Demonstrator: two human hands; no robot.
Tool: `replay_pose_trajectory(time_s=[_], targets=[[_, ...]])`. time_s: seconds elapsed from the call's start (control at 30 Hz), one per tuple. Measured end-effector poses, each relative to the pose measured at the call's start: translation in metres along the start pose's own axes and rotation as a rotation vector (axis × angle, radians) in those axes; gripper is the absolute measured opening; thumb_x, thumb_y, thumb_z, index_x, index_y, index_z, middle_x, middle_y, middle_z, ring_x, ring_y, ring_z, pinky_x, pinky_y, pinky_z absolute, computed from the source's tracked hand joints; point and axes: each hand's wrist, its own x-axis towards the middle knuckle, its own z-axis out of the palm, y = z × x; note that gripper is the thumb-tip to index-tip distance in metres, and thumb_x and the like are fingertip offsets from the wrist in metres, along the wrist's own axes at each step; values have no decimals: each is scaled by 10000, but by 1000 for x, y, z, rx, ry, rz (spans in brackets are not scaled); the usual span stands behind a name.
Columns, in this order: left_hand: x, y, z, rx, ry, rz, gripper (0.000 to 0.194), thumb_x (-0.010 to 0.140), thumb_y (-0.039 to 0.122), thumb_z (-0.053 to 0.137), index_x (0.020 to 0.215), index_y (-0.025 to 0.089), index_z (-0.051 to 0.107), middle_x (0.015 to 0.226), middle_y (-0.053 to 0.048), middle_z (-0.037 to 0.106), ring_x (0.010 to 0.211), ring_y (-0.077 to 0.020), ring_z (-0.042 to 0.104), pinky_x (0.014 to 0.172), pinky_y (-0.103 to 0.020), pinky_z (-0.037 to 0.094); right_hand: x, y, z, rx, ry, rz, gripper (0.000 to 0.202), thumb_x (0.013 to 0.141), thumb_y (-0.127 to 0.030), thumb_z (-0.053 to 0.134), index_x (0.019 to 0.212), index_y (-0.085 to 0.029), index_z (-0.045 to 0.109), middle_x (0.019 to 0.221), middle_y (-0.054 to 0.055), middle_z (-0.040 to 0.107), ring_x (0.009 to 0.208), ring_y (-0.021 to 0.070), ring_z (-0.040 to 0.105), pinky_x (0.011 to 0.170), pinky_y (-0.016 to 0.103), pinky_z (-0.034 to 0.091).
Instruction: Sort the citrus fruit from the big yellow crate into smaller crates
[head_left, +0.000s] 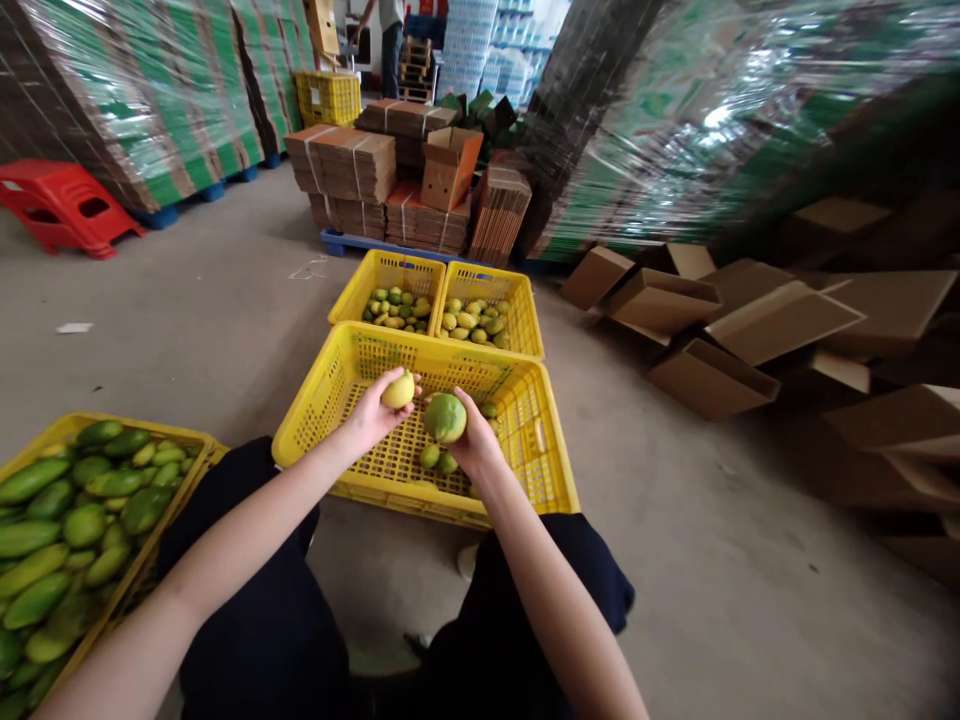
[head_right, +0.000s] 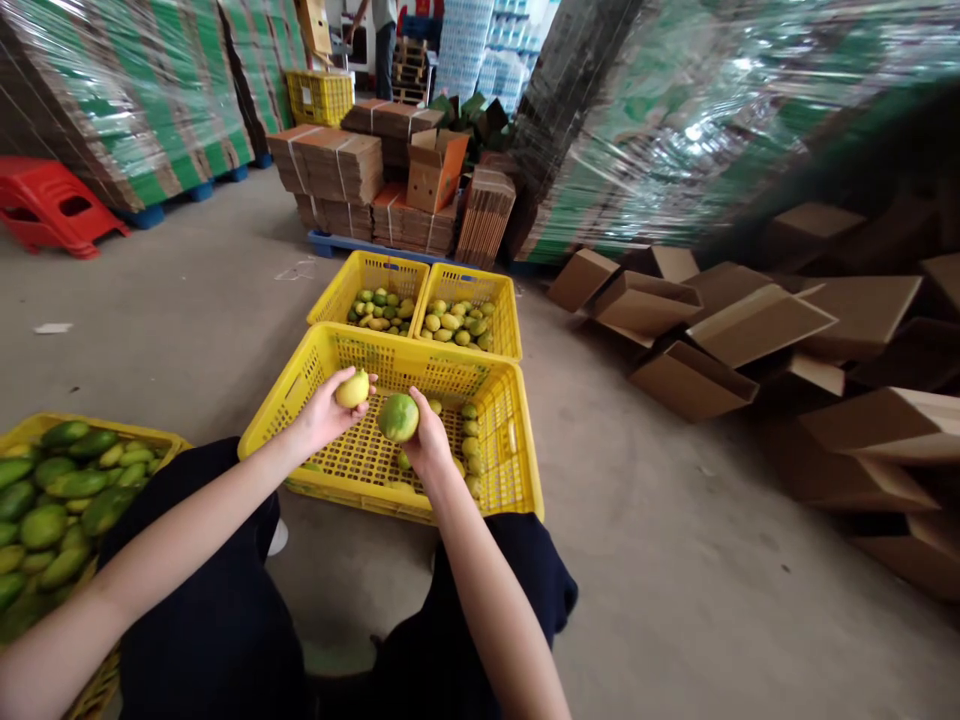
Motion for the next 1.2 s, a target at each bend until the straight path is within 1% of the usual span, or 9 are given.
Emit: replay_pose_trajectory(time_s=[0.1,0.2,0.43,0.6,0.73,0.87,1.0,1.1,1.2], targets=[[0,-2,-1,36,-41,88,91,811,181,677,801,125,605,708,-29,658,435,-36,493,390,-131,392,-2,0,0,16,-18,13,227,844,-414,642,833,-188,652,707,36,728,639,199,683,619,348,610],[3,-3,-4,32,11,115,127,866,252,610,831,130,609,719,-26,663,411,-41,490,363,-139,378,-3,-4,-2,47,-20,-6,210,788,-398,708,829,-208,629,718,18,720,611,189,668,609,355,606],[2,-1,-2,42,83,-41,384,1007,321,366,999,80,665,569,-46,623,363,-75,476,341,-150,364,1,-2,-7,197,181,42,111,762,-299,658,765,-214,587,608,-3,661,551,168,638,516,299,566],[0,-3,0,12,116,-93,343,1013,245,338,1112,86,626,662,-102,690,482,-140,628,429,-185,492,10,7,-10,231,295,-38,103,806,-331,626,840,-245,581,664,-32,692,599,167,675,529,290,572],[2,-3,1,2,101,-74,251,988,262,443,958,93,627,667,-92,687,503,-145,646,451,-197,529,9,9,-7,209,211,-40,195,784,-371,719,846,-240,590,668,-36,689,597,160,664,564,293,600],[4,-3,-1,67,112,-22,60,879,127,576,828,120,608,629,-34,668,423,-90,587,409,-146,471,-1,6,3,217,165,-26,177,712,-226,761,785,-216,601,638,-46,668,545,126,625,550,250,592],[2,-3,-4,71,91,-66,204,894,255,531,769,123,621,599,-59,664,456,-137,623,461,-216,526,-10,0,10,254,260,-71,124,711,-191,709,741,-219,592,585,-58,640,491,122,591,487,238,555],[3,-3,-7,73,93,-77,348,908,326,441,698,117,624,534,-74,623,447,-142,597,450,-222,496,-11,-4,10,291,378,-104,67,791,-240,615,732,-223,586,557,-55,629,477,122,587,418,208,481],[7,-4,-9,80,73,-35,378,898,291,376,716,101,647,513,-67,593,389,-119,514,372,-199,380,-11,-6,8,280,324,-18,221,890,-302,451,762,-210,606,596,7,668,536,151,633,423,212,464]])
